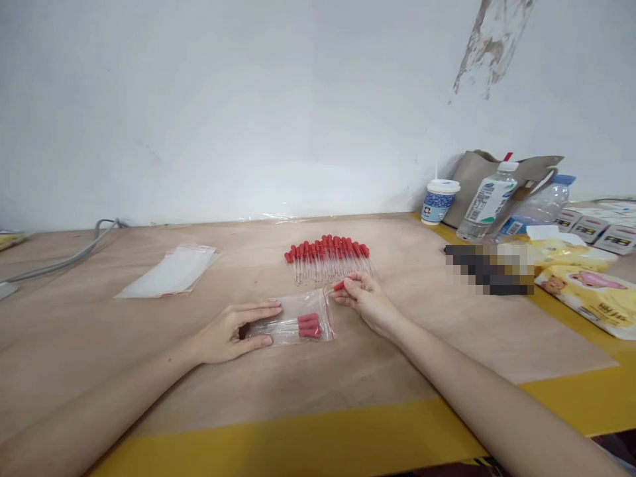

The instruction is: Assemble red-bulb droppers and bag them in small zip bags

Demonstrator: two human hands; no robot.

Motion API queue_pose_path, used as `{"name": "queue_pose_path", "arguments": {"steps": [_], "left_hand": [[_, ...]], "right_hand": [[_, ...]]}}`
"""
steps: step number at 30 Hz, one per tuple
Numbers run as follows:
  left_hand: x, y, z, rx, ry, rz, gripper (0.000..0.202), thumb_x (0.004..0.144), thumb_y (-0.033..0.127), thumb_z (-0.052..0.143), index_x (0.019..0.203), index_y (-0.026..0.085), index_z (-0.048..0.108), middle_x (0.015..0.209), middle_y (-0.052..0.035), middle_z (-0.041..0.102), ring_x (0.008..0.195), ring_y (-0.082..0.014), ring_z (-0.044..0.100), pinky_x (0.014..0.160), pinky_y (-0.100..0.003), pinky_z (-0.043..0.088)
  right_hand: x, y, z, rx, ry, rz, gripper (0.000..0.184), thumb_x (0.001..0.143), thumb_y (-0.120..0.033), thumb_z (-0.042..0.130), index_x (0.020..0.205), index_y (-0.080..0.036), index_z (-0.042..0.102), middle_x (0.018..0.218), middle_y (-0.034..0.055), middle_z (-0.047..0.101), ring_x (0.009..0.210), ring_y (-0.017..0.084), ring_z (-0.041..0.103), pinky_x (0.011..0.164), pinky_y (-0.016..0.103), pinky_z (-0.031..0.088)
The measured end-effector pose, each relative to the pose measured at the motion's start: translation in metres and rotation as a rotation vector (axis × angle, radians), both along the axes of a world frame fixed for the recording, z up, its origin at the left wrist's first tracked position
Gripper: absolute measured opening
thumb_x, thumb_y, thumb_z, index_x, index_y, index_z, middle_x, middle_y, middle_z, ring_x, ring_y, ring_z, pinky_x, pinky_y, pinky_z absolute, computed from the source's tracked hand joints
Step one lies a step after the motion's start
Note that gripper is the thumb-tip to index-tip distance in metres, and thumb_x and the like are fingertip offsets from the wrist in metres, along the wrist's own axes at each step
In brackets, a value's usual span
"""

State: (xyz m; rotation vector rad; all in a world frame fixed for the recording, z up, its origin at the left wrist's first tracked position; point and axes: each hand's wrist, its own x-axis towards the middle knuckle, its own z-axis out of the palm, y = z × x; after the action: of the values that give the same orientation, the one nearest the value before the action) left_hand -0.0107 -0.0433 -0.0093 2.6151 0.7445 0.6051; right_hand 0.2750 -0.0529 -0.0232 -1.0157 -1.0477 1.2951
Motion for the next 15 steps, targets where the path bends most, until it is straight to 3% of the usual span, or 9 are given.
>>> {"name": "queue_pose_path", "arguments": {"steps": [3,6,12,15], "left_hand": [[0.001,-0.001,0.001,0.000,0.006,-0.001,0.051,0.077,0.035,0.058,0.125,0.023,0.046,0.126,-0.0070,0.051,0.117,-0.0226,0.046,0.098,-0.041,0.038],[0.001,-0.001,0.003,-0.001,0.012,0.005,0.052,0.077,0.036,0.058,0.126,0.024,0.045,0.127,-0.0070,0.051,0.118,-0.0230,0.045,0.098,-0.041,0.038],[0.002,0.000,0.002,-0.006,0.023,0.004,0.053,0.077,0.037,0.059,0.126,0.024,0.045,0.128,-0.0068,0.049,0.118,-0.0229,0.045,0.099,-0.041,0.037],[0.002,0.000,0.002,-0.005,0.033,0.011,0.052,0.077,0.037,0.058,0.126,0.023,0.045,0.128,-0.0070,0.049,0.118,-0.0224,0.045,0.099,-0.040,0.037]], "right_hand": [[0.003,-0.002,0.001,0.070,-0.283,0.142,0.029,0.064,-0.040,0.067,0.078,-0.019,0.052,0.073,0.0013,0.063,0.067,0.013,0.060,0.064,0.028,0.047],[0.004,-0.002,0.002,0.227,-0.527,0.180,0.022,0.066,-0.036,0.066,0.078,-0.019,0.057,0.074,0.0003,0.062,0.064,0.012,0.056,0.061,0.026,0.045],[-0.011,-0.002,0.002,0.362,-0.614,0.223,0.011,0.071,-0.028,0.061,0.077,-0.019,0.064,0.081,0.0017,0.065,0.076,0.014,0.059,0.072,0.028,0.045],[-0.019,0.001,-0.003,0.327,-0.616,0.156,0.013,0.071,-0.028,0.060,0.077,-0.018,0.066,0.080,0.0030,0.066,0.074,0.016,0.060,0.070,0.029,0.047]]}}
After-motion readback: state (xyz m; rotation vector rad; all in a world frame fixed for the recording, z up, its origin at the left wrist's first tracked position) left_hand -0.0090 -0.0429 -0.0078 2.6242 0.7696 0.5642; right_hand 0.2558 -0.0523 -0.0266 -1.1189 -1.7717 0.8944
